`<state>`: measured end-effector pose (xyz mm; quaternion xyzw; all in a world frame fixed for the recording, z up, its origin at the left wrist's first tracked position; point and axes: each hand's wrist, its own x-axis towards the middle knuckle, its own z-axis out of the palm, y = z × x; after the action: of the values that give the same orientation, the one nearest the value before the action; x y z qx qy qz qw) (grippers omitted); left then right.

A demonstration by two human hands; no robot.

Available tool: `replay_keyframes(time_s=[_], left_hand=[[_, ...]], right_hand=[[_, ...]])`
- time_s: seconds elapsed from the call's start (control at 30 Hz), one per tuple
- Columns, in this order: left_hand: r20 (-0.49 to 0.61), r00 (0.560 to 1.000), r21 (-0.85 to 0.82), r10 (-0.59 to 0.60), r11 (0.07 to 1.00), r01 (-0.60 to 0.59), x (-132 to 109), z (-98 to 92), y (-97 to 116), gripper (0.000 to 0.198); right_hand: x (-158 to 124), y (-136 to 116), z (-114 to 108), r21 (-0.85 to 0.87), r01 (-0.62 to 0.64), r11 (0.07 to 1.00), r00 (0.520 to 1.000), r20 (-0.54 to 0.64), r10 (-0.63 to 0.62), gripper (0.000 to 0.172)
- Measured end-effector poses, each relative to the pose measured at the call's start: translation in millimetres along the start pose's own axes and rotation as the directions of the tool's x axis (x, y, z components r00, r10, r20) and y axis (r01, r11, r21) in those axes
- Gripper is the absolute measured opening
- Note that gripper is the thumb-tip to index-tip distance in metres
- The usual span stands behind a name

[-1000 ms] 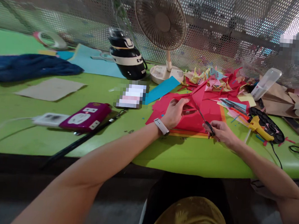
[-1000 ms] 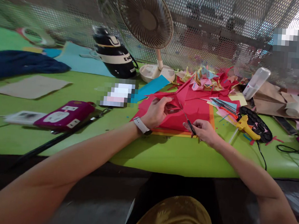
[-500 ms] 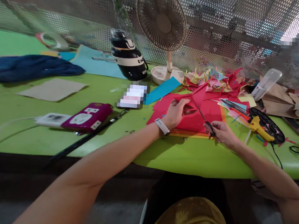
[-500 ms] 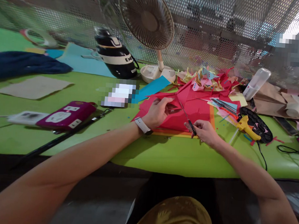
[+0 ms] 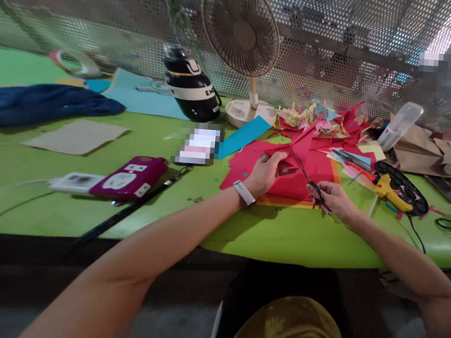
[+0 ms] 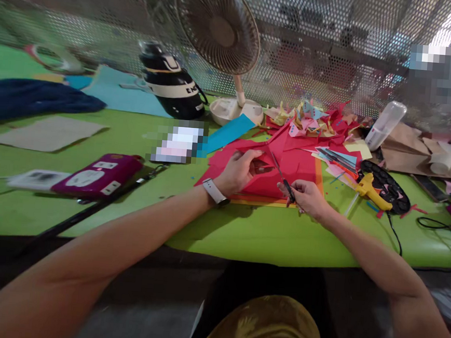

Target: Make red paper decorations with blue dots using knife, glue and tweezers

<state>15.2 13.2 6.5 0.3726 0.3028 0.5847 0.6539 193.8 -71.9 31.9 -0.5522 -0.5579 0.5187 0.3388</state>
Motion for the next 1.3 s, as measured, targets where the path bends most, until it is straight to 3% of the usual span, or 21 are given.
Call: replay_keyframes(time_s=[0.33,0.63,1.3], left_hand=[[-0.031,0.999,0.001,-0.020,1.000,0.020,-1.5,3.7,2.3,0.023],[0.017,1.000,0.042,-0.023,0.999,0.023,-5.2,2.1,-0.8,0.025],[0.009,0.999,0.025,-0.044,0.999,0.044,-6.7,4.0,0.8,0.031]], right_hand=[[-1.9,-4.6,2.0,-0.026,-0.018,0.999,1.000,0.005,0.019,0.052],[0.4,-3.6,5.9,-0.030,-0.037,0.999,0.999,-0.012,0.036,0.046],[1.8,-1.3,4.4,-0.018,-0.018,1.000,1.000,-0.021,0.018,0.050]])
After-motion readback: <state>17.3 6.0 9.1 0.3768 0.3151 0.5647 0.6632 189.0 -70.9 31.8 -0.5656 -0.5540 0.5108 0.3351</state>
